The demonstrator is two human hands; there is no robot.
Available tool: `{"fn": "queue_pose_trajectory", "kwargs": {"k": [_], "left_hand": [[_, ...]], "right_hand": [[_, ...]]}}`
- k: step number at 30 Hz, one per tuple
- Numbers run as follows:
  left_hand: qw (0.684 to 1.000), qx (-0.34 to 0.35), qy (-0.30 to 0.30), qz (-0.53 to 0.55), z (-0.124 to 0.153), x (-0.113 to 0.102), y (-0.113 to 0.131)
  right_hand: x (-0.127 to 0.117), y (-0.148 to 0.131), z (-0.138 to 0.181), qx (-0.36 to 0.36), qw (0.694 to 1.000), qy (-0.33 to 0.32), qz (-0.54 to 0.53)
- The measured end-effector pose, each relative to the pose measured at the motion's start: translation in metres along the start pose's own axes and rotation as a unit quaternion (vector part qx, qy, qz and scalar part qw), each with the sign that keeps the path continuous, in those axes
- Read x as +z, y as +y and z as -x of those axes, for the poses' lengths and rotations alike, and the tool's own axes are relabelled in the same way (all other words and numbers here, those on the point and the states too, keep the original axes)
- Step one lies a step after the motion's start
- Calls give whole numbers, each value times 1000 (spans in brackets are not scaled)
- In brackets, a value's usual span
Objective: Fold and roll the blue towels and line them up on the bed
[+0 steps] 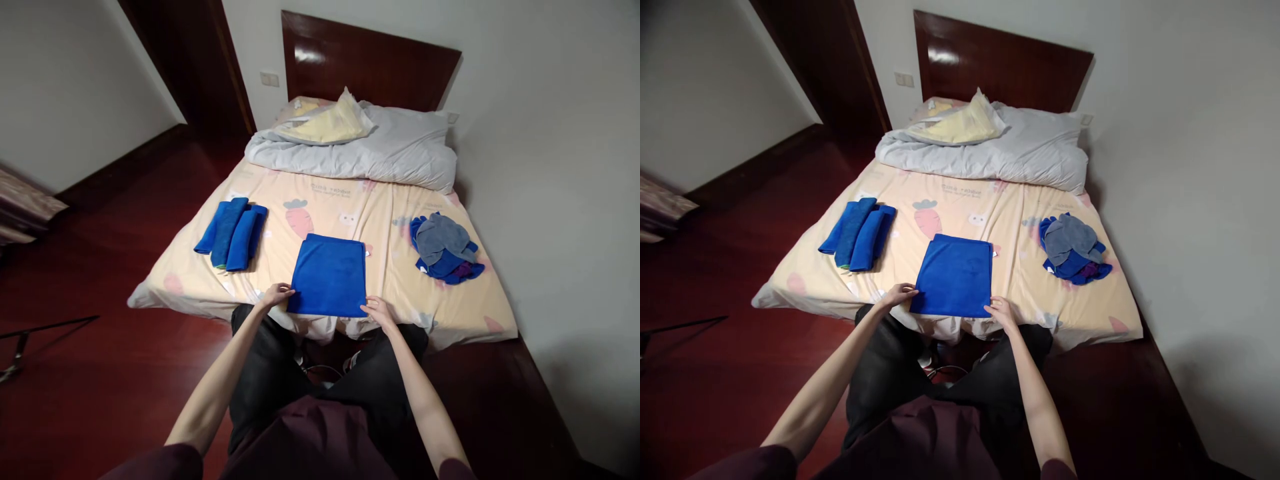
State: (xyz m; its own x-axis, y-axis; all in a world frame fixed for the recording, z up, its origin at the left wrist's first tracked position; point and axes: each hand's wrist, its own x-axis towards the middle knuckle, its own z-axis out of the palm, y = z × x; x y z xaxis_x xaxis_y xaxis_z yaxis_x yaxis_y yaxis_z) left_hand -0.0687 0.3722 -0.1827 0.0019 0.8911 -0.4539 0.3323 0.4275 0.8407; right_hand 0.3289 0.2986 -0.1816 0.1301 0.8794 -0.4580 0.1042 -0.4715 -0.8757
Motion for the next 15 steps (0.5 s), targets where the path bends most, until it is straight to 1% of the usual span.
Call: {"fn": "queue_pose_trajectory", "kwargs": {"k": [4,7,11,15], "left_hand": [[999,-1,9,40,-24,-3,25],[998,-3,20,57,-47,-2,40],[997,6,28,68,-88,2,53],[995,11,60,83,-134,5,61]], "right_hand": [[4,-22,-22,14,999,30,7],[5,-39,-47,10,999,40,14],[8,-61,-92,-9,997,69,40],[15,-78,-146,-36,993,91,69]]}}
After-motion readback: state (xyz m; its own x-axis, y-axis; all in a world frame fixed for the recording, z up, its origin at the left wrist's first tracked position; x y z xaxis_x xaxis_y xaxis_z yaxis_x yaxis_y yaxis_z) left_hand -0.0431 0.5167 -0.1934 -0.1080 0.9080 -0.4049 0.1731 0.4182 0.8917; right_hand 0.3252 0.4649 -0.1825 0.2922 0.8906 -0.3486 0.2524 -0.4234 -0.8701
